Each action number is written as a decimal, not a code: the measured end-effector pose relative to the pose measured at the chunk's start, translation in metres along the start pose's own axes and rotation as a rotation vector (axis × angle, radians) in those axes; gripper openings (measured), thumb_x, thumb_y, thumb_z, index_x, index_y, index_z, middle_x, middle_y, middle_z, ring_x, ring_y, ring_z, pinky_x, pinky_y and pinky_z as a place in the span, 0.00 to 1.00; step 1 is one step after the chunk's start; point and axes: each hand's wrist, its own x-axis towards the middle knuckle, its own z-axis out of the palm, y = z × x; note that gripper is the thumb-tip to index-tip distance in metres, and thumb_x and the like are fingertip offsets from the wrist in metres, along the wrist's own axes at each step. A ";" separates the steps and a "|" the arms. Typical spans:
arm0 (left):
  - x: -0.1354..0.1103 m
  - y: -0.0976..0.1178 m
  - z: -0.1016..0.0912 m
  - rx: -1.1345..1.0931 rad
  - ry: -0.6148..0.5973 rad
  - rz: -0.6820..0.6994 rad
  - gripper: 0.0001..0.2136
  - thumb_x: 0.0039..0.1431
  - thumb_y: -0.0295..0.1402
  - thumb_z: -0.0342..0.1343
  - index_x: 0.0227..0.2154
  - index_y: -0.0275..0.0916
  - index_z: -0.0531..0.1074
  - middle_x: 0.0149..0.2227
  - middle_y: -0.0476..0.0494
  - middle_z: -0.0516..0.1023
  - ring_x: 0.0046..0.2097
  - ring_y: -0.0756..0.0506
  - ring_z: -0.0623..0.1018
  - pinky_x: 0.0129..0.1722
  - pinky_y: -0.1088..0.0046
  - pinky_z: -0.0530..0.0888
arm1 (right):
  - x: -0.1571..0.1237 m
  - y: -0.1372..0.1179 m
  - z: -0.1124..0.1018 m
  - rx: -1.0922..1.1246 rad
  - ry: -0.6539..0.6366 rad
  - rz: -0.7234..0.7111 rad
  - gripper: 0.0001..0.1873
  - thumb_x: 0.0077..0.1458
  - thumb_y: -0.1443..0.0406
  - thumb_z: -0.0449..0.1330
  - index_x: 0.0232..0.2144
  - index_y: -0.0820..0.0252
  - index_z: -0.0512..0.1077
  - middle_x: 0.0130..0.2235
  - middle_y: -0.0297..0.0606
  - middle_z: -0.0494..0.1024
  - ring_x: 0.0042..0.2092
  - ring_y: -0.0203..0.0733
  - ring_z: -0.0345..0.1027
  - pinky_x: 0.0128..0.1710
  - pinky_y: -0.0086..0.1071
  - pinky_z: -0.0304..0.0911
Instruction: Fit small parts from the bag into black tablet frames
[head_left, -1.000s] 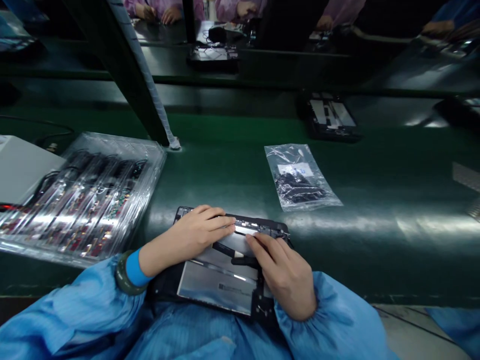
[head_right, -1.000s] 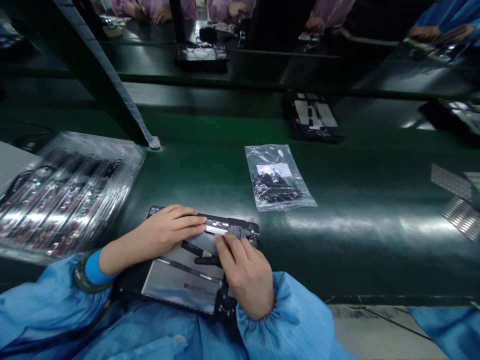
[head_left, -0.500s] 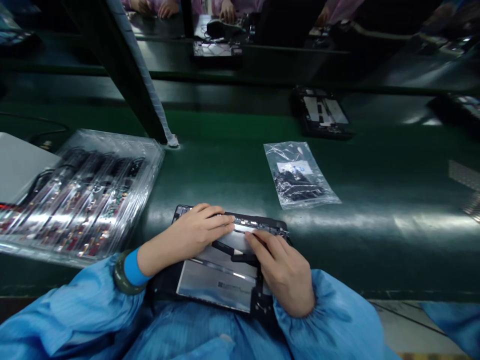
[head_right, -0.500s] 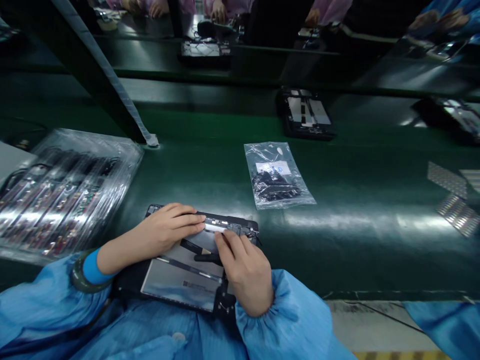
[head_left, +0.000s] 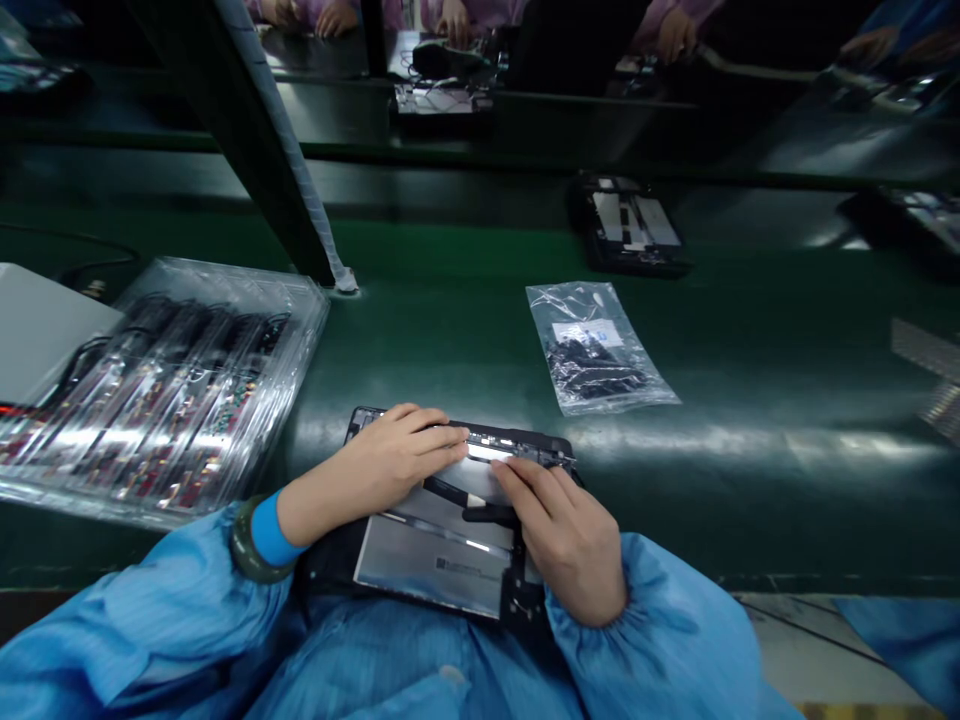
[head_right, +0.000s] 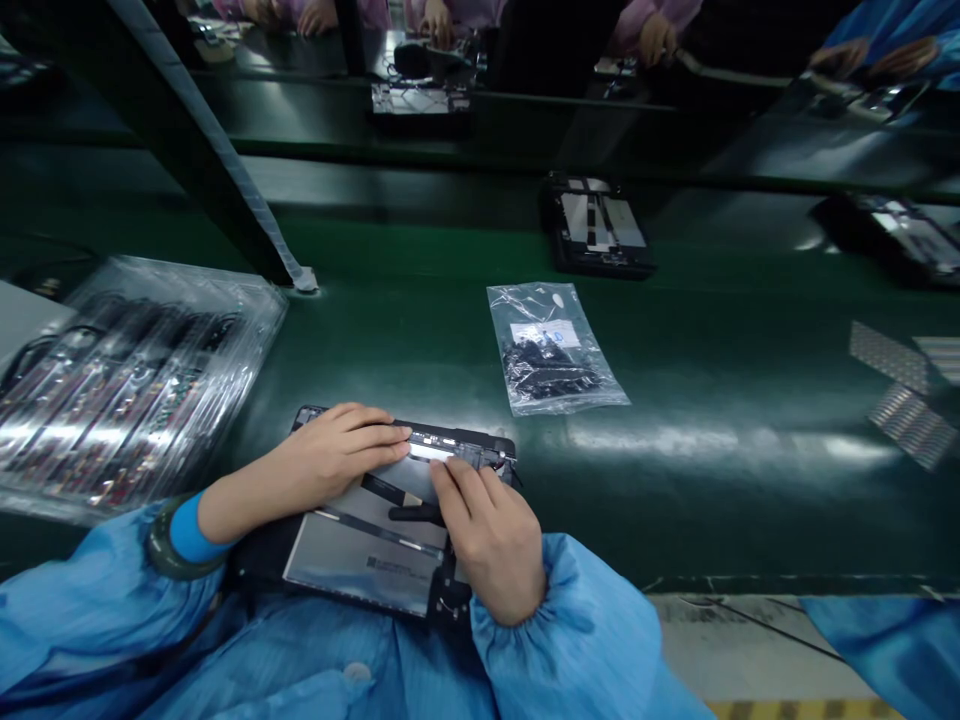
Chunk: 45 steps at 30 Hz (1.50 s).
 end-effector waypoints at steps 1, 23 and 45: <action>0.000 0.000 0.000 0.011 -0.001 -0.002 0.17 0.65 0.21 0.42 0.53 0.34 0.66 0.53 0.41 0.71 0.54 0.41 0.65 0.49 0.61 0.66 | 0.000 0.000 0.000 -0.007 -0.001 -0.003 0.16 0.63 0.75 0.47 0.44 0.69 0.74 0.43 0.45 0.74 0.40 0.40 0.65 0.40 0.32 0.61; 0.003 0.002 -0.001 0.077 0.011 0.052 0.16 0.62 0.21 0.45 0.51 0.31 0.68 0.54 0.40 0.71 0.52 0.37 0.68 0.48 0.57 0.67 | 0.005 0.012 -0.008 -0.012 -0.078 -0.106 0.16 0.63 0.74 0.48 0.48 0.71 0.72 0.44 0.47 0.74 0.41 0.42 0.66 0.36 0.35 0.61; 0.004 0.002 -0.004 0.074 0.012 0.060 0.16 0.61 0.21 0.48 0.51 0.29 0.68 0.53 0.36 0.71 0.53 0.36 0.69 0.48 0.56 0.68 | 0.004 0.013 -0.007 -0.013 -0.063 -0.093 0.14 0.62 0.73 0.51 0.45 0.68 0.75 0.44 0.48 0.75 0.40 0.44 0.69 0.34 0.35 0.62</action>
